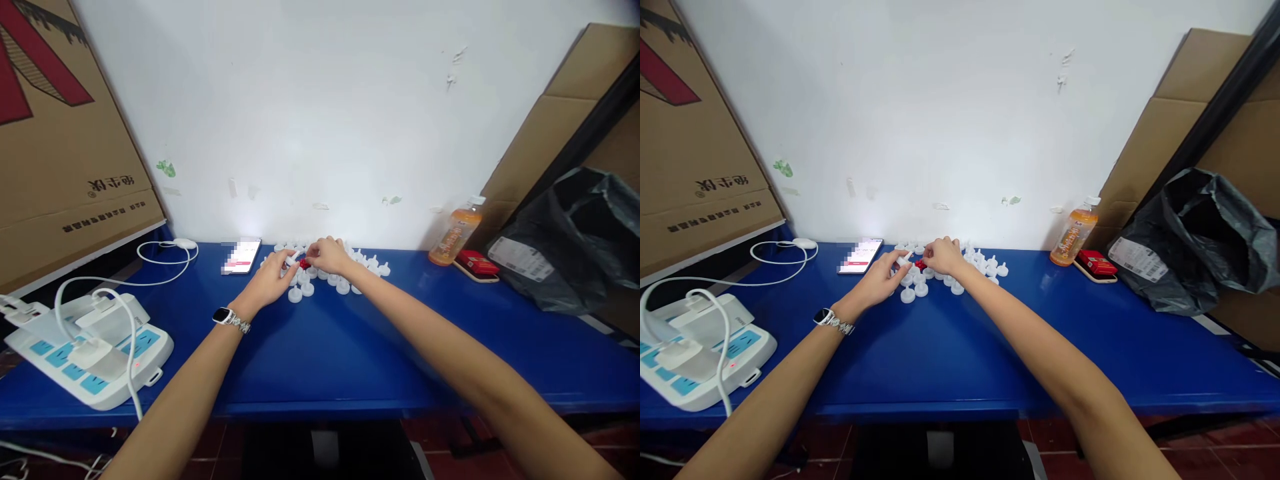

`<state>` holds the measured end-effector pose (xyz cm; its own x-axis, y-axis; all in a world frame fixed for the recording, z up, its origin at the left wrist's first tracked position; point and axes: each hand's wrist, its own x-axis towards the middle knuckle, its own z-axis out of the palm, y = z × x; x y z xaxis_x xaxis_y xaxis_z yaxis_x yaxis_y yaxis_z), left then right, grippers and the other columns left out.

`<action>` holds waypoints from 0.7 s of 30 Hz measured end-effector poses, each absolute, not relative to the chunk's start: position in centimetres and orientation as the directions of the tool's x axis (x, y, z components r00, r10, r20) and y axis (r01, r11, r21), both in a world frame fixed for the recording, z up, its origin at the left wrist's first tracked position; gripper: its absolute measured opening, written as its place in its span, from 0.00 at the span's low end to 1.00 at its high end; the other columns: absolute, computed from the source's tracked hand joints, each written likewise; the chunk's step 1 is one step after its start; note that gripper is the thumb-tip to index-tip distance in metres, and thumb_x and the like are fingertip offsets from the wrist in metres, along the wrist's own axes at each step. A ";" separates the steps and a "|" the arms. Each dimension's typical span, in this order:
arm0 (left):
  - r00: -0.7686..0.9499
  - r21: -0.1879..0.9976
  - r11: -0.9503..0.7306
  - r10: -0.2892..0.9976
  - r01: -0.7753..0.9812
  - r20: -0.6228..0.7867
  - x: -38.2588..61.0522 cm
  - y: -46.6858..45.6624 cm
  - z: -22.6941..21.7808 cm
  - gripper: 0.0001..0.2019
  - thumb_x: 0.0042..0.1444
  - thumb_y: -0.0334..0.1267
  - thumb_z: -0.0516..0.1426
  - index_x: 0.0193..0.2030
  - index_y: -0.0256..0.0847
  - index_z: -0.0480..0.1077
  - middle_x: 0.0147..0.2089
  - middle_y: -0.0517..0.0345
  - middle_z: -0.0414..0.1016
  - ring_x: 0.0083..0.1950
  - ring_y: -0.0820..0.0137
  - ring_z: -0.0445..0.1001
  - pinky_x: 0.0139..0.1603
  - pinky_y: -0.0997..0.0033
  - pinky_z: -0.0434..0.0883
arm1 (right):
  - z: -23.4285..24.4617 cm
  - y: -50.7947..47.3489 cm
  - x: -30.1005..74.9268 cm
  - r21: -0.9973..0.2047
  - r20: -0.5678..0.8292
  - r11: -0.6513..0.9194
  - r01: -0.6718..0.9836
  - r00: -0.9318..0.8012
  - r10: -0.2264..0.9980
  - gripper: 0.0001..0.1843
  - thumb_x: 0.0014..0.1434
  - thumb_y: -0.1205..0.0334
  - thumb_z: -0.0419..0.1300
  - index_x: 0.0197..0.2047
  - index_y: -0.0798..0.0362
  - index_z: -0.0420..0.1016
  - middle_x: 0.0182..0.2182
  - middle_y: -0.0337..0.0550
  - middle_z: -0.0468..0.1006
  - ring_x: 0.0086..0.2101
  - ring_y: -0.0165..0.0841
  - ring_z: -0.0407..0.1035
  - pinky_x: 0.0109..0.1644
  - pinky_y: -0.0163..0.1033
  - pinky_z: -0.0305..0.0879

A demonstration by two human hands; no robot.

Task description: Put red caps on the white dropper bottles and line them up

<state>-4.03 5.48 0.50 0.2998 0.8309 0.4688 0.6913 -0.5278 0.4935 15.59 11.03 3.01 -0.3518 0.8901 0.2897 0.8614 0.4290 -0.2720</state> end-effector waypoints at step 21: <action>0.357 0.471 -0.545 0.828 0.694 0.433 -3.9 5.0 0.4 0.25 0.66 0.52 0.49 0.63 0.40 0.65 0.47 0.49 0.71 0.46 0.62 0.71 0.51 0.58 0.70 | 2.0 9.8 15.5 -0.734 0.372 0.374 0.566 -0.126 0.920 0.10 0.61 0.57 0.58 0.34 0.55 0.76 0.33 0.46 0.81 0.37 0.36 0.73 0.44 0.41 0.64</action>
